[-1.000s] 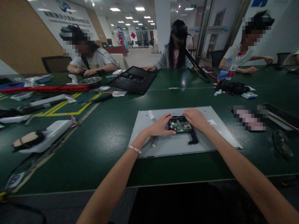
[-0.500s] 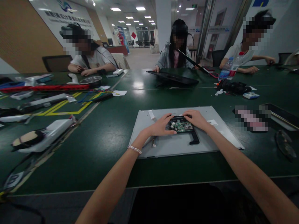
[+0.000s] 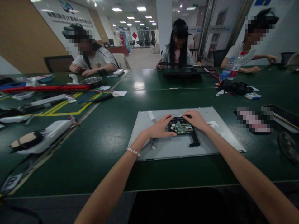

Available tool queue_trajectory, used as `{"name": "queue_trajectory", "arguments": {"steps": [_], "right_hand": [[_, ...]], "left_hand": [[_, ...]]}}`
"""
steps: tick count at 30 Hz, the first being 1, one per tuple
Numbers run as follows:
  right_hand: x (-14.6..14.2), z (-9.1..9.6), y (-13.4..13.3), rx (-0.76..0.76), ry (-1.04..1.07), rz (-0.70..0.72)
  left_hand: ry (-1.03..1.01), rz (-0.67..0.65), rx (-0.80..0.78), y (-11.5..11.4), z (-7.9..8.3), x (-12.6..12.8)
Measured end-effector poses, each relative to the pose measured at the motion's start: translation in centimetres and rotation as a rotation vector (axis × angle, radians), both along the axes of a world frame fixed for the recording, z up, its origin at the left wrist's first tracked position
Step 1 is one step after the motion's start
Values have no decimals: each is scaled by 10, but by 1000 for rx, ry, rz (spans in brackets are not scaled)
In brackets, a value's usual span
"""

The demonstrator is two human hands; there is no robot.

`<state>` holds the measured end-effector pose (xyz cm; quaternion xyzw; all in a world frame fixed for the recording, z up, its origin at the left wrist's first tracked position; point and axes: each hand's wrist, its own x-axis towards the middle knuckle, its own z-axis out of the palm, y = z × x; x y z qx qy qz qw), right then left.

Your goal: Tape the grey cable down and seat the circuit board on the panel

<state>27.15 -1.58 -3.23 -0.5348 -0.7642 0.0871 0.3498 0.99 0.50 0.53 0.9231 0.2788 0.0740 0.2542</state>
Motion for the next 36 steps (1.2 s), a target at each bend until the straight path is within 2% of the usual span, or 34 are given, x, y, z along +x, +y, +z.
{"name": "queue_trajectory", "arguments": {"steps": [7, 17, 28, 33, 36], "right_hand": [[-6, 7, -3, -18, -214, 13], [-4, 3, -3, 4, -166, -25], [-3, -6, -6, 39, 81, -50], [1, -9, -5, -20, 287, -50], [5, -11, -4, -92, 532, -87]], "left_hand": [[-3, -1, 27, 2, -3, 0], [15, 11, 9, -4, 1, 1], [-32, 9, -15, -7, 6, 2], [-145, 24, 62, 1, 18, -4], [-318, 185, 170, 18, 24, -15]]}}
